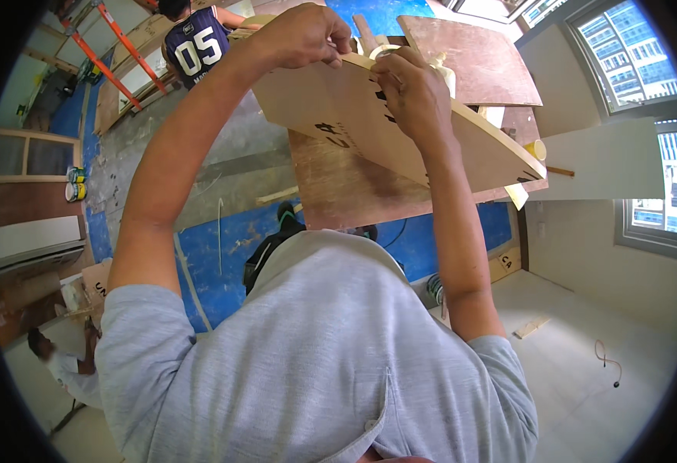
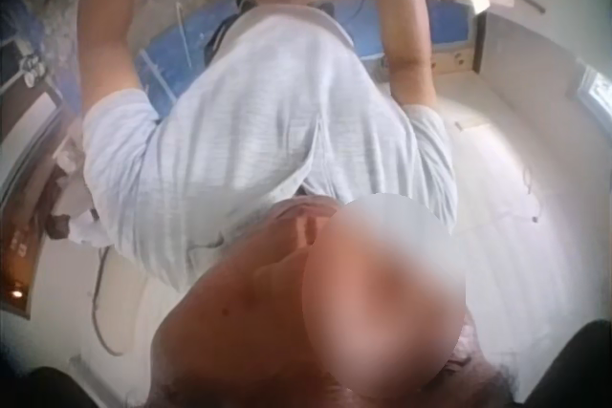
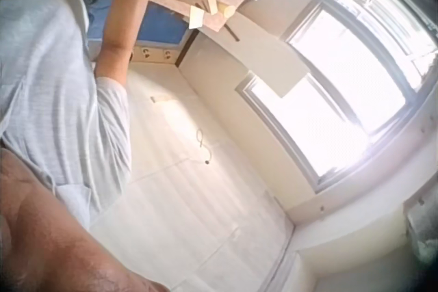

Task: The person applies glue from a bottle onto a wooden board, places a laminate sheet on top, and presses it down by hand. They then apply thin strips of laminate to the edges of the board and wipe the surface with a white cloth.

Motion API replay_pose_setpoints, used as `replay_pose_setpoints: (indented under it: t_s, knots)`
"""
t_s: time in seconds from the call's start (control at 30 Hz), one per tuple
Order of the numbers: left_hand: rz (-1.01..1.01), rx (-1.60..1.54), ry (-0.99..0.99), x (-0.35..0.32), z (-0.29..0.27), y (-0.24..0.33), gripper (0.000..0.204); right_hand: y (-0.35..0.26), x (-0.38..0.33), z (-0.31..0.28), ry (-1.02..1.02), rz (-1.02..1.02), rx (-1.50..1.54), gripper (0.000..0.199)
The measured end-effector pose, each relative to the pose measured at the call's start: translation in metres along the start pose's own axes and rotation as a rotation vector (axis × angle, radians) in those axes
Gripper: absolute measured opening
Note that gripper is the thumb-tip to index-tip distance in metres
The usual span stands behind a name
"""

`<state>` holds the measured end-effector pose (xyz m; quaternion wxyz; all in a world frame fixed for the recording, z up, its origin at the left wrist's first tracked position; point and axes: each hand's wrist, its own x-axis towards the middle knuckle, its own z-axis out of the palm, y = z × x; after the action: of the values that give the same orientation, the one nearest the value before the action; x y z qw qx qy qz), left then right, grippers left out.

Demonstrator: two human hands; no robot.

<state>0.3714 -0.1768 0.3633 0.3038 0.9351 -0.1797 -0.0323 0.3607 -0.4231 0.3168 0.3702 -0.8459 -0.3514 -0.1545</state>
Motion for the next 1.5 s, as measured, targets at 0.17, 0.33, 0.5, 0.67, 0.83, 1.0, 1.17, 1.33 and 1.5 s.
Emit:
replay_pose_setpoints:
  t_s: [0.17, 0.33, 0.5, 0.67, 0.83, 1.0, 1.17, 1.33, 1.5]
  knots:
    - [0.057, -0.011, -0.034, -0.001, -0.011, -0.021, 0.022, -0.001, 0.001, 0.002, 0.022, -0.058, -0.031, 0.01]
    - [0.078, 0.026, -0.028, -0.011, -0.011, -0.013, 0.022, -0.003, 0.006, 0.0, -0.015, -0.018, 0.068, 0.004]
    - [0.211, 0.087, -0.026, -0.014, -0.011, -0.01, 0.021, -0.016, 0.018, 0.015, 0.021, -0.081, 0.136, 0.009]
    - [0.323, 0.152, -0.072, -0.015, -0.016, -0.012, 0.024, -0.021, 0.015, 0.026, -0.027, -0.058, 0.01, 0.009]
    - [0.245, 0.104, 0.027, -0.028, -0.025, -0.033, 0.033, -0.018, 0.017, 0.028, -0.029, -0.083, -0.009, 0.007]
    - [0.138, 0.225, -0.082, -0.038, -0.06, -0.041, 0.035, -0.024, 0.023, 0.024, -0.078, -0.042, 0.035, 0.01]
    - [0.223, 0.144, -0.083, -0.044, -0.075, -0.049, 0.028, -0.034, 0.038, 0.037, -0.025, -0.15, -0.048, 0.013]
    - [0.201, 0.194, -0.009, -0.055, -0.069, -0.041, 0.028, -0.04, 0.038, 0.057, -0.013, -0.114, 0.02, 0.009]
    - [0.254, 0.151, 0.052, -0.059, -0.066, -0.053, 0.028, -0.041, 0.038, 0.058, 0.006, -0.181, 0.048, 0.006]
